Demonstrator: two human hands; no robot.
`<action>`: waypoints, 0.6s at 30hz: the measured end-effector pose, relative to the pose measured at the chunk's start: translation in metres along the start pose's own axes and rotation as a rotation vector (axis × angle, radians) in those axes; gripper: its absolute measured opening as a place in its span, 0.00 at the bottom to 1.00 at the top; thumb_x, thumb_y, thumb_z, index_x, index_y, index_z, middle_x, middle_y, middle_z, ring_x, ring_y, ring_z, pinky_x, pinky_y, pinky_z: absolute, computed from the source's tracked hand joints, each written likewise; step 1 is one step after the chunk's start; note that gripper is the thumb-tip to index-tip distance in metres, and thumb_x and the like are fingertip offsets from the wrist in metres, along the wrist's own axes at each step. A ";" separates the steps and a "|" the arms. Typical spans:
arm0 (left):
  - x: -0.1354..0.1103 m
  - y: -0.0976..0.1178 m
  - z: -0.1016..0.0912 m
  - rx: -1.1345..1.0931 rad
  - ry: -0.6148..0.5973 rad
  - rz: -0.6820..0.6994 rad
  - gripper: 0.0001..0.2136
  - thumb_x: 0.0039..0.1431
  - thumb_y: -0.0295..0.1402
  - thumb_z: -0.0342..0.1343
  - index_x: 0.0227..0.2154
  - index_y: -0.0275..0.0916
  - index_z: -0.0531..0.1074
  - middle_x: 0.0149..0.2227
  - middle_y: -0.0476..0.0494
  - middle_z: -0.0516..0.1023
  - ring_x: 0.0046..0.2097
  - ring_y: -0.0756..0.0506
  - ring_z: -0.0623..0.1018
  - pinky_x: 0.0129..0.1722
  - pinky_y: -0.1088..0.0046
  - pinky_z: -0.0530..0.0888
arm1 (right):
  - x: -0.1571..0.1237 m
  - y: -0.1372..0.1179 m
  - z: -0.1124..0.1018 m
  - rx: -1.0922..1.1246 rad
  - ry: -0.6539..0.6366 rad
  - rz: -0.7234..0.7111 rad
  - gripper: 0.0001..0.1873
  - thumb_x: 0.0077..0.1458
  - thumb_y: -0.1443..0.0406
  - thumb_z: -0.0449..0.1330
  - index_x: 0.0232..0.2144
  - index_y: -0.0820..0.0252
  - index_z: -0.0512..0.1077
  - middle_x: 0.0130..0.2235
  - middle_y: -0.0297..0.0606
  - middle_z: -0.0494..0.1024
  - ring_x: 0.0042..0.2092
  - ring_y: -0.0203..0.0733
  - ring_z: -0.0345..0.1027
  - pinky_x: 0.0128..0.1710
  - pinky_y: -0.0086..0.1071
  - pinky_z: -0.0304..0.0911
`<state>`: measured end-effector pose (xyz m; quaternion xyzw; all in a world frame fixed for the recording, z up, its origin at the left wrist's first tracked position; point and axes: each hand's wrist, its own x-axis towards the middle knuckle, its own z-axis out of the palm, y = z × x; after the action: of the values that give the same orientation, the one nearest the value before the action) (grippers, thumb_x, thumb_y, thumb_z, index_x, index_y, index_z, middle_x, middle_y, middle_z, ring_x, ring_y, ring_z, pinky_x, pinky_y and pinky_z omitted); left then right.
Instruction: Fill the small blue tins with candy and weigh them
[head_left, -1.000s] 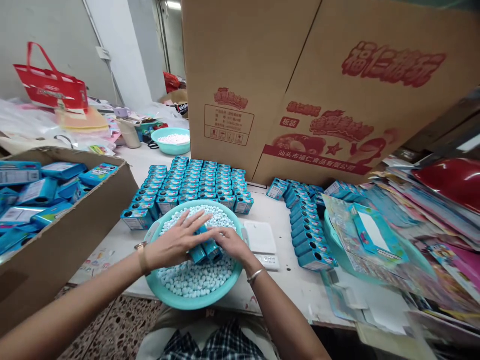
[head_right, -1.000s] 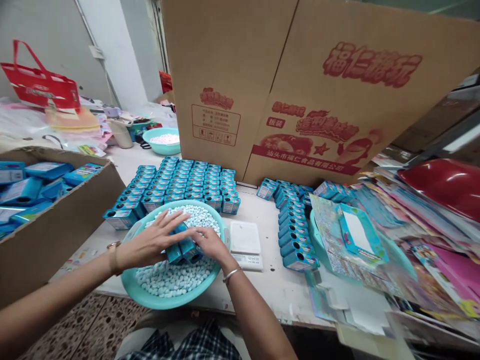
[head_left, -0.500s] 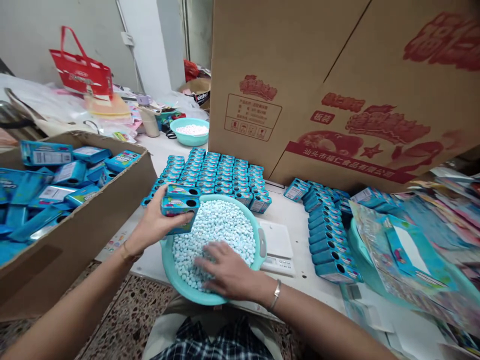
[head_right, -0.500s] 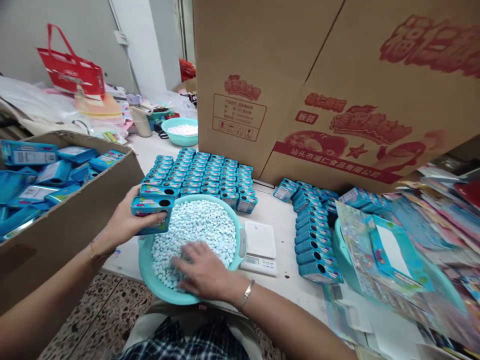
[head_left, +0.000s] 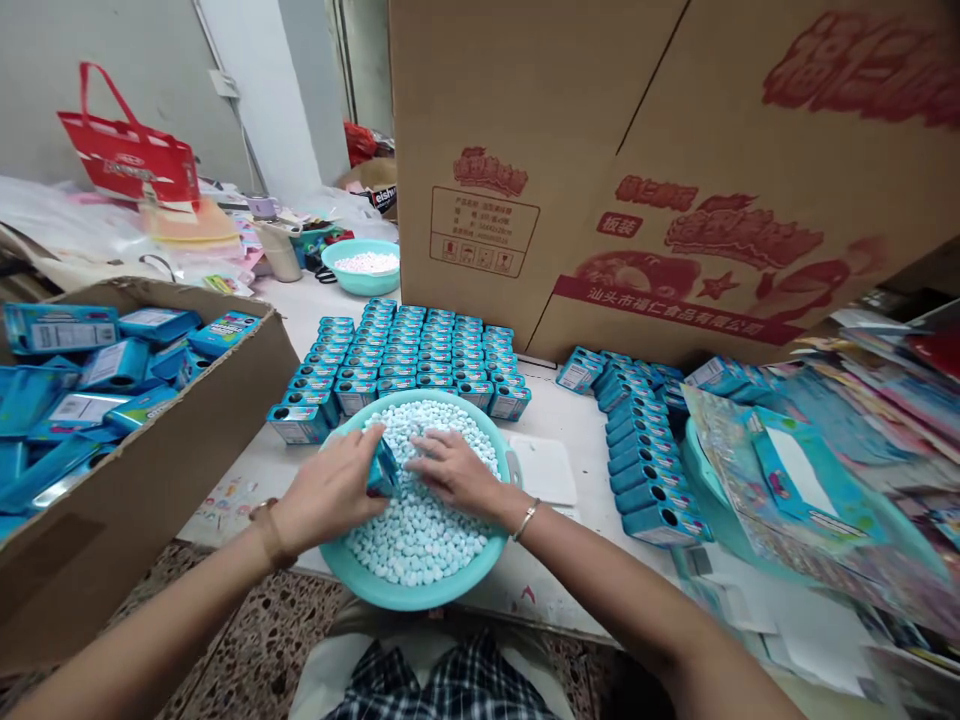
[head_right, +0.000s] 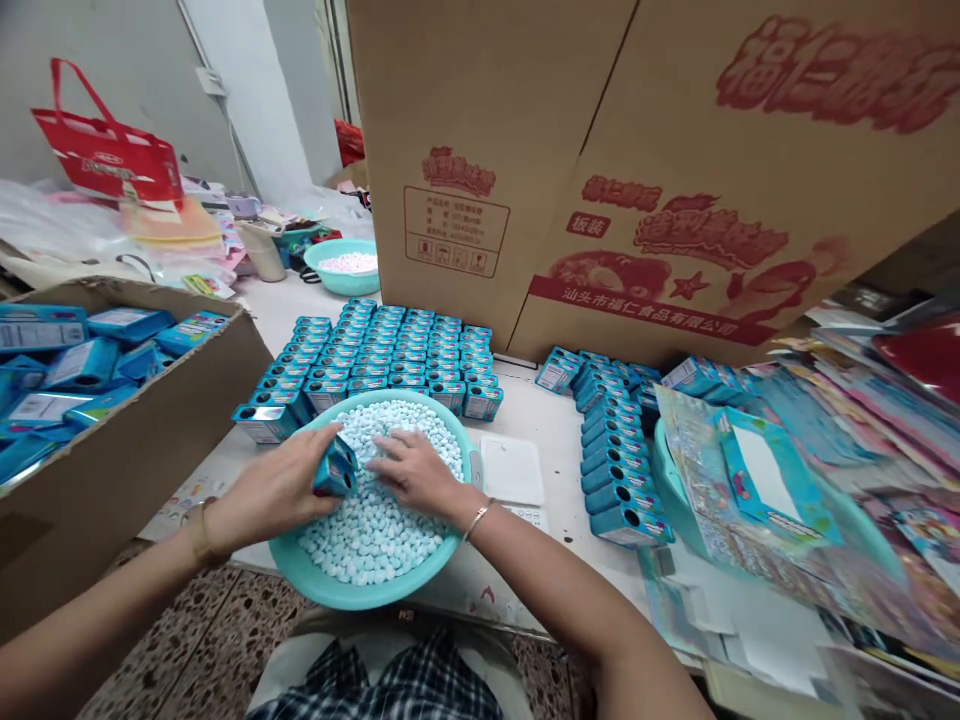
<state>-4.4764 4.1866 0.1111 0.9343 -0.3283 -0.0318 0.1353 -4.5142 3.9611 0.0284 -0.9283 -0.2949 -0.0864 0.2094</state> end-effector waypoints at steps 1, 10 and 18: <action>0.003 0.006 0.006 0.056 -0.040 -0.006 0.32 0.45 0.35 0.59 0.56 0.36 0.60 0.49 0.30 0.72 0.51 0.30 0.74 0.45 0.56 0.72 | -0.004 0.004 -0.002 0.081 0.076 0.097 0.17 0.63 0.60 0.53 0.53 0.52 0.69 0.63 0.43 0.64 0.64 0.50 0.51 0.62 0.52 0.47; 0.029 0.031 0.035 0.084 -0.096 0.022 0.25 0.44 0.31 0.57 0.49 0.37 0.64 0.44 0.34 0.73 0.46 0.32 0.74 0.41 0.58 0.71 | 0.010 0.015 0.019 0.742 0.559 0.747 0.19 0.59 0.53 0.54 0.46 0.56 0.75 0.50 0.41 0.74 0.54 0.45 0.64 0.60 0.41 0.54; 0.015 0.025 0.044 -0.063 0.061 -0.049 0.29 0.47 0.34 0.59 0.54 0.37 0.59 0.52 0.33 0.70 0.54 0.32 0.72 0.50 0.55 0.71 | 0.046 -0.015 0.016 1.500 0.821 0.942 0.14 0.46 0.55 0.64 0.29 0.60 0.75 0.31 0.35 0.77 0.37 0.42 0.70 0.45 0.35 0.64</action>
<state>-4.4863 4.1482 0.0760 0.9379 -0.2996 -0.0167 0.1739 -4.4850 4.0023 0.0318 -0.4745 0.2238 -0.1004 0.8454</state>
